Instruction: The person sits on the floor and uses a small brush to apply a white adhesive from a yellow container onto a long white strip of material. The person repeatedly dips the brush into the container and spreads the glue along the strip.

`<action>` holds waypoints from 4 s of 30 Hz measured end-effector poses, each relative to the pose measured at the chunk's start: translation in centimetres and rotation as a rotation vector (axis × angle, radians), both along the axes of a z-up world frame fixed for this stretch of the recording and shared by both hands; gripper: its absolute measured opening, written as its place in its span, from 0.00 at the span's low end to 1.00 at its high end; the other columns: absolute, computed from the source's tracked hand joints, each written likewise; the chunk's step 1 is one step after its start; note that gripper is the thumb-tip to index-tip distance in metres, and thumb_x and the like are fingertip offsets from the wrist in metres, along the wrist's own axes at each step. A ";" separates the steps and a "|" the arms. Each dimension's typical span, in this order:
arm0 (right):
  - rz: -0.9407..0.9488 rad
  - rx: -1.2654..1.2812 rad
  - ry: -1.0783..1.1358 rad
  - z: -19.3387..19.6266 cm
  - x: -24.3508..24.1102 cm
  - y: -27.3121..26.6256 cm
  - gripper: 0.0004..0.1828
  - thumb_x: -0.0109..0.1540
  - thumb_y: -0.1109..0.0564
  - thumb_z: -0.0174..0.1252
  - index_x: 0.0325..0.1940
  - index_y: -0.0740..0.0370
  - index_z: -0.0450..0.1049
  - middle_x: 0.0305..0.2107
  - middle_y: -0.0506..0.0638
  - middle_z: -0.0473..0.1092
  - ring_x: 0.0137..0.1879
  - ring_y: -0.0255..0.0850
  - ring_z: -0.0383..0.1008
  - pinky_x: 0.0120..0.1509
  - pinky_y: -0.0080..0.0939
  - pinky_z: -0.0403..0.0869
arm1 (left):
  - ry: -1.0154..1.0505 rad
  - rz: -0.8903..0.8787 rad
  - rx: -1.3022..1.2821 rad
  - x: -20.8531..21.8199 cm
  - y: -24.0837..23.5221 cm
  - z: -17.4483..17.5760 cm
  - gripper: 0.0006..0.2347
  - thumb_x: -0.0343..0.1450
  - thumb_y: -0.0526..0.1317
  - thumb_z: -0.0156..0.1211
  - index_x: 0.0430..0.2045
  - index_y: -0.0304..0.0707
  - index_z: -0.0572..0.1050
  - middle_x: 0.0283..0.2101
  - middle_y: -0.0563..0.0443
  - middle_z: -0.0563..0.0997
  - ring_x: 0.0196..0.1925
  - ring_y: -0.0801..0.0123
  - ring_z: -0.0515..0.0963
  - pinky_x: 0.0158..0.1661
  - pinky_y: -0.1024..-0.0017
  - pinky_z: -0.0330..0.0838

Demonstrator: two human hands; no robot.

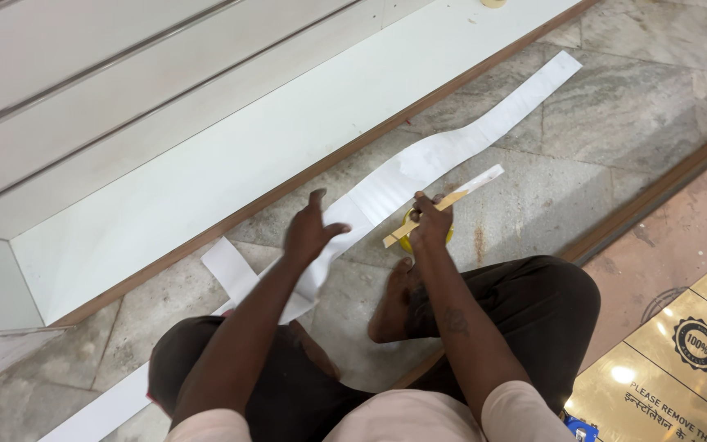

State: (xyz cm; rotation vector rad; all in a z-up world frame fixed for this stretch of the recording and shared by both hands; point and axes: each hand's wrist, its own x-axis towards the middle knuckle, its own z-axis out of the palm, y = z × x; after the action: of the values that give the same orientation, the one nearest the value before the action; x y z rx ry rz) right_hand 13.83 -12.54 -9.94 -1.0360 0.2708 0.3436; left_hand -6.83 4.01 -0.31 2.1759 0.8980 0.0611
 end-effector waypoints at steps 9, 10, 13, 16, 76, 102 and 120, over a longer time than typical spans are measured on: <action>-0.001 0.027 0.010 0.3 2.7 -1.1 0.21 0.59 0.72 0.64 0.44 0.58 0.60 0.30 0.51 0.71 0.30 0.36 0.70 0.28 0.34 0.65 | 0.739 -0.137 0.108 -15.2 8.3 -9.2 0.32 0.62 0.57 0.73 0.58 0.43 0.72 0.52 0.45 0.83 0.58 0.55 0.81 0.53 0.54 0.76; -0.001 0.024 0.015 0.3 2.7 -1.2 0.20 0.59 0.72 0.63 0.44 0.57 0.61 0.30 0.51 0.71 0.30 0.36 0.70 0.28 0.33 0.65 | 0.851 -0.157 0.147 -16.4 8.9 -10.1 0.29 0.62 0.56 0.73 0.56 0.45 0.75 0.55 0.48 0.83 0.60 0.57 0.80 0.53 0.53 0.77; -0.005 0.020 0.026 0.7 2.7 -1.3 0.20 0.59 0.72 0.63 0.42 0.56 0.61 0.30 0.51 0.72 0.29 0.36 0.70 0.27 0.33 0.65 | 1.098 -0.019 0.206 -16.2 9.6 -11.0 0.20 0.72 0.48 0.61 0.59 0.46 0.77 0.60 0.43 0.79 0.59 0.48 0.81 0.52 0.41 0.74; -0.018 0.020 0.028 1.1 2.8 -1.6 0.20 0.58 0.72 0.63 0.39 0.55 0.59 0.29 0.51 0.72 0.29 0.35 0.70 0.26 0.33 0.64 | 1.133 -0.136 0.285 -14.7 9.2 -9.8 0.36 0.64 0.50 0.71 0.68 0.45 0.64 0.64 0.42 0.75 0.64 0.47 0.77 0.55 0.39 0.72; 0.754 -1.599 -0.683 11.3 3.1 -15.5 0.11 0.65 0.57 0.56 0.51 0.56 0.74 0.37 0.52 0.78 0.42 0.51 0.79 0.44 0.53 0.74 | 0.472 -0.304 0.318 2.8 4.5 0.9 0.46 0.54 0.64 0.74 0.62 0.32 0.66 0.60 0.36 0.74 0.61 0.50 0.77 0.52 0.54 0.79; 1.192 -1.631 -1.048 -8.1 5.5 -8.0 0.09 0.59 0.56 0.60 0.38 0.52 0.85 0.37 0.52 0.80 0.45 0.50 0.79 0.45 0.52 0.75 | 0.296 -0.328 0.424 2.2 3.4 3.2 0.42 0.56 0.62 0.74 0.56 0.29 0.65 0.55 0.38 0.71 0.56 0.49 0.75 0.49 0.50 0.73; 1.024 -0.733 0.139 -2.6 9.3 -23.7 0.15 0.64 0.59 0.59 0.54 0.66 0.73 0.34 0.50 0.75 0.40 0.36 0.78 0.49 0.37 0.80 | 0.371 -0.413 0.500 4.3 -2.6 -0.5 0.41 0.55 0.59 0.76 0.54 0.28 0.65 0.49 0.41 0.72 0.48 0.53 0.76 0.45 0.50 0.71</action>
State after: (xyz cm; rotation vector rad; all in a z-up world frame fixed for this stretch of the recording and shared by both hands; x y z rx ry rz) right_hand 23.08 -36.26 -12.50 -1.8395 -0.0520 1.3094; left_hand -2.57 1.41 -0.83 2.8663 0.6527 -0.3676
